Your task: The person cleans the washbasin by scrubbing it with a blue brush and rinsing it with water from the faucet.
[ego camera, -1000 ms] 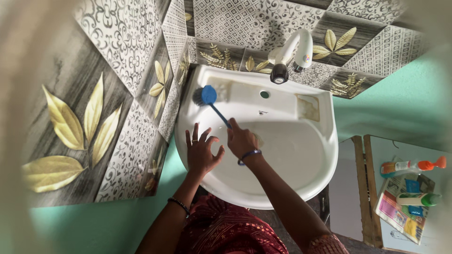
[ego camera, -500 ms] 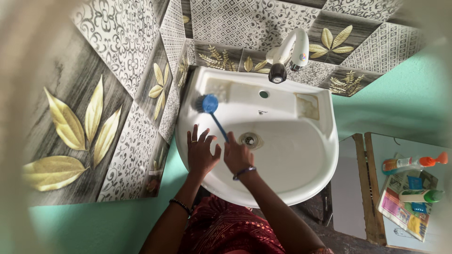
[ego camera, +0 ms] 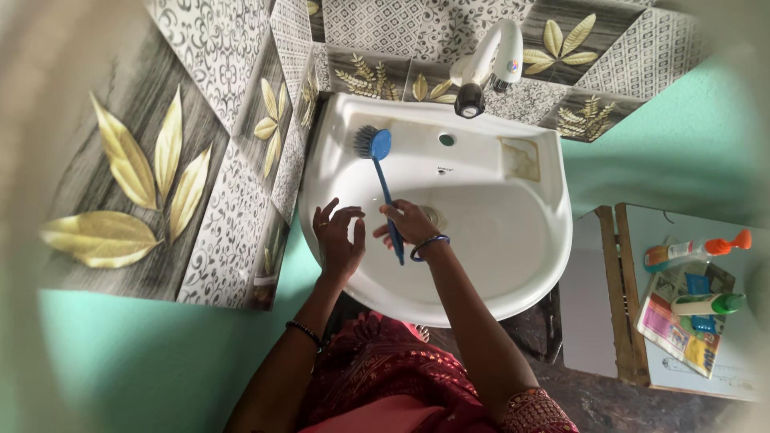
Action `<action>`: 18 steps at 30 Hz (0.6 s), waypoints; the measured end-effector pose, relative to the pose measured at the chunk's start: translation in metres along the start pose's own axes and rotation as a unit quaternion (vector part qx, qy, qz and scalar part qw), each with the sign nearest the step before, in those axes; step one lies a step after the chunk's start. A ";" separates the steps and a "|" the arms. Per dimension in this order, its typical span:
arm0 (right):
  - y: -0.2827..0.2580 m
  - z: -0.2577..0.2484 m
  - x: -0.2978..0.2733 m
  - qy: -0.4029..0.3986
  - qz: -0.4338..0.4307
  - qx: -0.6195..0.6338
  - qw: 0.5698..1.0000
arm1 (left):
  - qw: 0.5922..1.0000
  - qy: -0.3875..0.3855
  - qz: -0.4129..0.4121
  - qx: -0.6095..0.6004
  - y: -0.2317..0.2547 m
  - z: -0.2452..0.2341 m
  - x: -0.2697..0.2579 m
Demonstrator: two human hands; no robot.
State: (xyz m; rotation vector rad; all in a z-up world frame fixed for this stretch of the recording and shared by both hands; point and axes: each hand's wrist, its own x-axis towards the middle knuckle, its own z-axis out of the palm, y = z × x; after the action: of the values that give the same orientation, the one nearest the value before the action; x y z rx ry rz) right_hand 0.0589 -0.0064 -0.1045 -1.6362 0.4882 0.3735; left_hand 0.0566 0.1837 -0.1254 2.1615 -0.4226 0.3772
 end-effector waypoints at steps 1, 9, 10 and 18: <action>-0.004 0.002 -0.005 -0.013 -0.008 0.019 1.000 | 0.998 0.007 0.010 -0.062 0.007 -0.005 -0.002; 0.000 0.028 -0.004 0.021 -0.043 0.171 0.984 | 0.956 -0.044 0.221 -0.186 0.060 -0.054 -0.027; 0.002 0.033 -0.004 0.014 -0.042 0.212 0.976 | 0.963 -0.041 0.213 -0.162 0.059 -0.055 -0.026; 0.036 0.039 0.007 -0.033 -0.046 0.235 0.970 | 0.960 -0.108 0.224 -0.130 0.063 -0.073 -0.008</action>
State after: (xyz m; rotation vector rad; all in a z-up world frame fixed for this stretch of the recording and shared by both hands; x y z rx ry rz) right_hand 0.0478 0.0281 -0.1436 -1.1779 0.4103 0.2199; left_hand 0.0142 0.2089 -0.0422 1.8422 -1.0367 0.3112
